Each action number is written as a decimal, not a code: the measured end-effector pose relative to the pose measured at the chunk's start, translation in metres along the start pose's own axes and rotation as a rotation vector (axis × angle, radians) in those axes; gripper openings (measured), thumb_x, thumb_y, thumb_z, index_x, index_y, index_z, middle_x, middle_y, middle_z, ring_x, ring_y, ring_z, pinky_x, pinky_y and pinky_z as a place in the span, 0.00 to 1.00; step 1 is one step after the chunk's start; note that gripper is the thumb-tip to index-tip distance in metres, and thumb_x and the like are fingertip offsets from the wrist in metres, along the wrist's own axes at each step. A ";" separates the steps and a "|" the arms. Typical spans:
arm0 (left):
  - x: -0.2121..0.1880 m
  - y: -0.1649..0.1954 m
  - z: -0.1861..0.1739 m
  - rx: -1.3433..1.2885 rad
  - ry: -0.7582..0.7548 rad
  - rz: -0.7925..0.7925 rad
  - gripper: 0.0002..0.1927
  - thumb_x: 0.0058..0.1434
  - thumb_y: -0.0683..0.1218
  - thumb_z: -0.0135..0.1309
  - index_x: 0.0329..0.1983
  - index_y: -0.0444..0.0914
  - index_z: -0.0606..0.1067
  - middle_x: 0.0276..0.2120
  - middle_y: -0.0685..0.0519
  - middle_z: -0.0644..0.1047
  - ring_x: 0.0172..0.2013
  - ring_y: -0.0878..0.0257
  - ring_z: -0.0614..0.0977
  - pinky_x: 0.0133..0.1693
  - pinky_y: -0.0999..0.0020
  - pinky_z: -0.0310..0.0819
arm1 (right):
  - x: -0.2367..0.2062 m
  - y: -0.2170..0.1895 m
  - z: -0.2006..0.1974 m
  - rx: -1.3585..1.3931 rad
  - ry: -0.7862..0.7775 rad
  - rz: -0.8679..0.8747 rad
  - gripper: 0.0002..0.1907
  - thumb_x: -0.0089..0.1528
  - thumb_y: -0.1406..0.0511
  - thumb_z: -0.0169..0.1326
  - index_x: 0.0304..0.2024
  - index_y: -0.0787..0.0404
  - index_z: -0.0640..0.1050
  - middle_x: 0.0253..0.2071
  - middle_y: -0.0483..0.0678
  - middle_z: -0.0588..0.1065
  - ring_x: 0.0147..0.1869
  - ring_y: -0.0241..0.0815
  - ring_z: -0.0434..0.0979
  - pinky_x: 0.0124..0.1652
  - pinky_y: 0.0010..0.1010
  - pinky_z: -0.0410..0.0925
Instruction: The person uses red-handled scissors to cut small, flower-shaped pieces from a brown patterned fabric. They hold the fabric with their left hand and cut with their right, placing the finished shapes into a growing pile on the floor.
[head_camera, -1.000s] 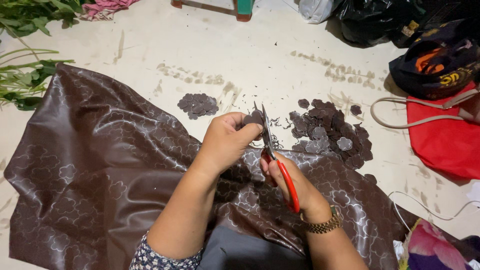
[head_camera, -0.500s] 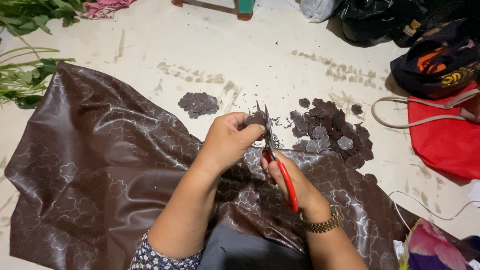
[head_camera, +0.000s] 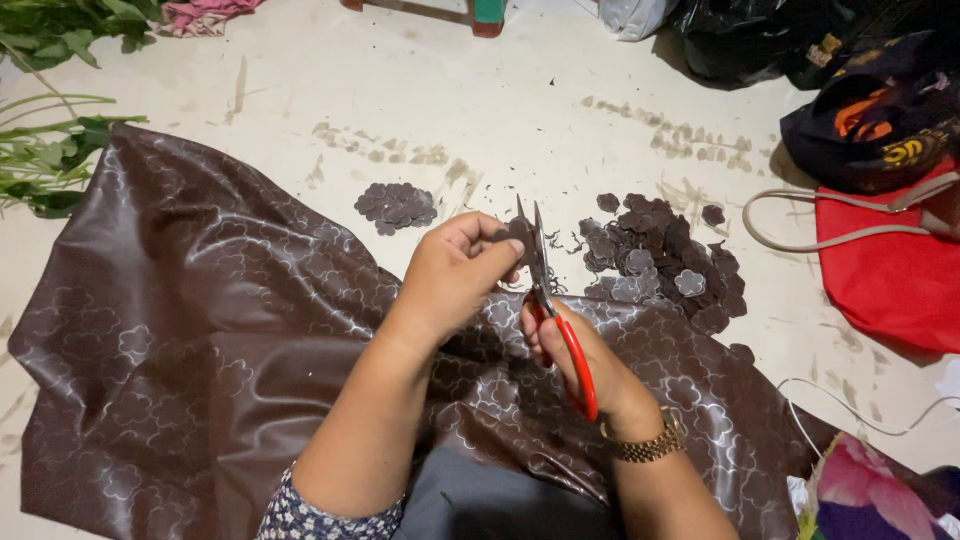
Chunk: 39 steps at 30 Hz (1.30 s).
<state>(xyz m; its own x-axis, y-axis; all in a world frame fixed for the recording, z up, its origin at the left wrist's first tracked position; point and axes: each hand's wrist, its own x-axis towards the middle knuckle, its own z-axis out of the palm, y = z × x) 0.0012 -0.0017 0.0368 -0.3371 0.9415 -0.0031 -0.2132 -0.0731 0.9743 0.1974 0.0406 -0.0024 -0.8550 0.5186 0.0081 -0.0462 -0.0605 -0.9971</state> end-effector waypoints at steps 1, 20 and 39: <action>0.001 -0.001 0.000 0.008 -0.020 0.013 0.04 0.62 0.39 0.58 0.37 0.32 0.77 0.27 0.55 0.79 0.27 0.73 0.77 0.29 0.78 0.71 | 0.000 0.000 -0.001 0.001 -0.003 -0.015 0.27 0.68 0.42 0.43 0.42 0.59 0.70 0.34 0.40 0.63 0.36 0.32 0.61 0.37 0.24 0.61; -0.004 0.000 0.006 0.048 -0.025 0.033 0.05 0.61 0.39 0.59 0.38 0.32 0.78 0.29 0.56 0.79 0.28 0.74 0.76 0.31 0.79 0.71 | -0.001 0.005 -0.002 -0.026 -0.046 -0.084 0.30 0.68 0.40 0.42 0.46 0.60 0.70 0.36 0.40 0.65 0.39 0.32 0.64 0.40 0.24 0.63; 0.000 -0.008 0.013 -0.120 -0.026 0.050 0.04 0.59 0.35 0.57 0.37 0.32 0.75 0.28 0.55 0.79 0.28 0.73 0.77 0.31 0.78 0.72 | -0.002 0.004 -0.002 -0.013 -0.032 -0.056 0.32 0.67 0.39 0.44 0.47 0.60 0.70 0.36 0.40 0.65 0.39 0.32 0.63 0.41 0.24 0.62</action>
<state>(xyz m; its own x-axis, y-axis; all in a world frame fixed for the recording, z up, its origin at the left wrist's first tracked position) 0.0149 0.0035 0.0316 -0.3266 0.9437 0.0522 -0.3055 -0.1577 0.9390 0.1997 0.0410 -0.0061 -0.8675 0.4931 0.0657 -0.0873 -0.0208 -0.9960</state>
